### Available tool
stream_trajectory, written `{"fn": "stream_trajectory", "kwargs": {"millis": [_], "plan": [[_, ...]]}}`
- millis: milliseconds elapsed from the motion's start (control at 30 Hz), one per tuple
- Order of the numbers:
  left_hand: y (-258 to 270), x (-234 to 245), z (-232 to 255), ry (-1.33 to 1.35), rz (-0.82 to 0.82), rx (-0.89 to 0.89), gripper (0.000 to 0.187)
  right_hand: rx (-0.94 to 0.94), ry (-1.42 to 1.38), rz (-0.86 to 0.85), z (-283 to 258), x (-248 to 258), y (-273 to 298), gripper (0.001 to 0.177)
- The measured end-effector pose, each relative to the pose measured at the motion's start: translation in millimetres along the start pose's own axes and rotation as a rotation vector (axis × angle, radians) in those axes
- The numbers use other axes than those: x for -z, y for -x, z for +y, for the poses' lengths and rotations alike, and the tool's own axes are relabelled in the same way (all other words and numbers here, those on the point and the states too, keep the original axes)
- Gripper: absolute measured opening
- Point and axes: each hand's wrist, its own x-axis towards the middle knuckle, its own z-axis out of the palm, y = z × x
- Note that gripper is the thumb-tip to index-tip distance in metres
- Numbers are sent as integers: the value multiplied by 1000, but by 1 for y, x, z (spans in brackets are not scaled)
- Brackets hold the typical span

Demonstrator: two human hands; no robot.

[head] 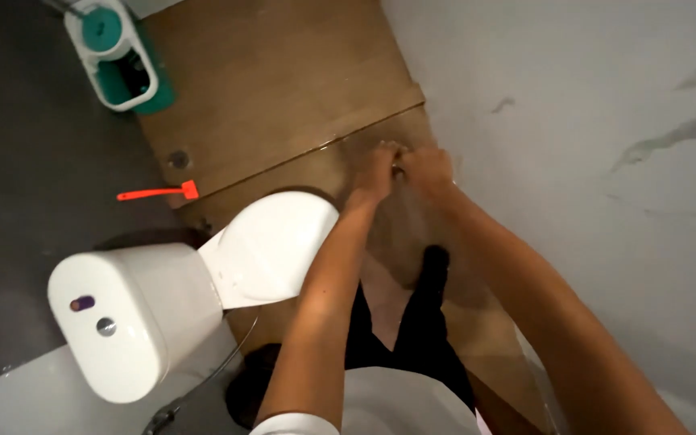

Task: Scrubbing floor seams, wiping the toilet tank, and assembling/adjusting a mop in a bathroom.

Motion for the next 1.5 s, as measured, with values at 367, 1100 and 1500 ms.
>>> {"fn": "stream_trajectory", "kwargs": {"millis": [367, 1100, 1500], "plan": [[48, 79, -58, 31, -47, 498, 20, 133, 127, -148, -99, -34, -53, 18], [76, 163, -144, -725, 35, 288, 57, 253, -3, -144, -225, 29, -114, 35], [107, 148, -87, -354, 330, 409, 58, 331, -44, -139, -207, 33, -105, 42]]}}
